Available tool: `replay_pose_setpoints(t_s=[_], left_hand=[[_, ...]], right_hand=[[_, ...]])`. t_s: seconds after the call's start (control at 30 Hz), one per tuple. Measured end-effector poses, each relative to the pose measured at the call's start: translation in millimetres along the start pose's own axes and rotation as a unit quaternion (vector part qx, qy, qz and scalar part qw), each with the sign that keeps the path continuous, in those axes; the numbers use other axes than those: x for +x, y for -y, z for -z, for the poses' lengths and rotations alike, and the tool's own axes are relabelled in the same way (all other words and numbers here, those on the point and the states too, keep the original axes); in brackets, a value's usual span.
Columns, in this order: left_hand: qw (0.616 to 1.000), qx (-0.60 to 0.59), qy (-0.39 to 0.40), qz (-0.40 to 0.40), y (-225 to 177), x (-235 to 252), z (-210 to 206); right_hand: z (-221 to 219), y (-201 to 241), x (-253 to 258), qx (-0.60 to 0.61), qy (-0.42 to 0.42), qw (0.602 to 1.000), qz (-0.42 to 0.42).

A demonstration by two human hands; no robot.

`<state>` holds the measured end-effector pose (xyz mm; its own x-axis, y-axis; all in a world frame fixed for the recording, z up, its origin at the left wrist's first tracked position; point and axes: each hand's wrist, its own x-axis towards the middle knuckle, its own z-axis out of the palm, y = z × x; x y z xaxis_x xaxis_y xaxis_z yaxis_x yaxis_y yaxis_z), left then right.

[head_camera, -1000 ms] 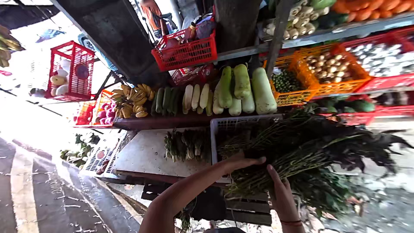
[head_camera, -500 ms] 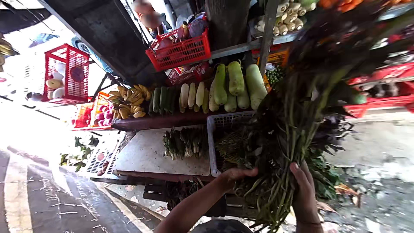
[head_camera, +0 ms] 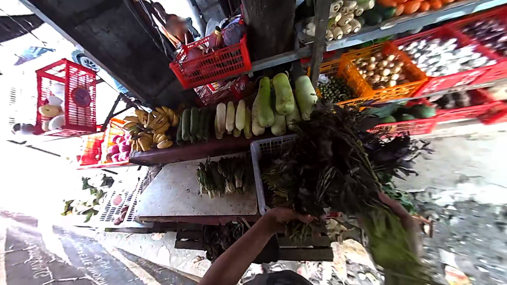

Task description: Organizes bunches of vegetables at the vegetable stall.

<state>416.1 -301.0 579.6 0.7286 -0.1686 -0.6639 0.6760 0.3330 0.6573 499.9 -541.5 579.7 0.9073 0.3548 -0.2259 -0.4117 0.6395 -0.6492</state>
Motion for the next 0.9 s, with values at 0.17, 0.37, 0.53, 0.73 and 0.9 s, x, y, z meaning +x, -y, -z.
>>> replay_pose_setpoints(t_s=[0.17,0.37,0.53,0.73,0.9], left_hand=[[0.998,-0.006,0.046,-0.043,7.8,-7.7,-16.6],[0.978,0.202,0.045,-0.003,-9.0,-14.4,-1.5],[0.966,0.249,0.030,0.065,-21.8,-14.9,-11.5],[0.979,0.196,-0.025,0.051,-7.5,-20.2,-11.2],[0.961,0.263,-0.070,-0.047,23.1,-0.2,-23.2]], right_hand=[[-22.1,-57.0,8.7,-0.430,-0.124,0.894,0.006],[-14.9,-88.5,7.7,-0.577,-0.119,0.808,-0.007],[-16.4,-100.3,14.1,-0.558,-0.136,0.818,0.012],[10.8,-100.2,16.4,-0.432,-0.085,0.898,-0.004],[6.1,-88.6,17.4,-0.335,-0.155,0.929,-0.038]])
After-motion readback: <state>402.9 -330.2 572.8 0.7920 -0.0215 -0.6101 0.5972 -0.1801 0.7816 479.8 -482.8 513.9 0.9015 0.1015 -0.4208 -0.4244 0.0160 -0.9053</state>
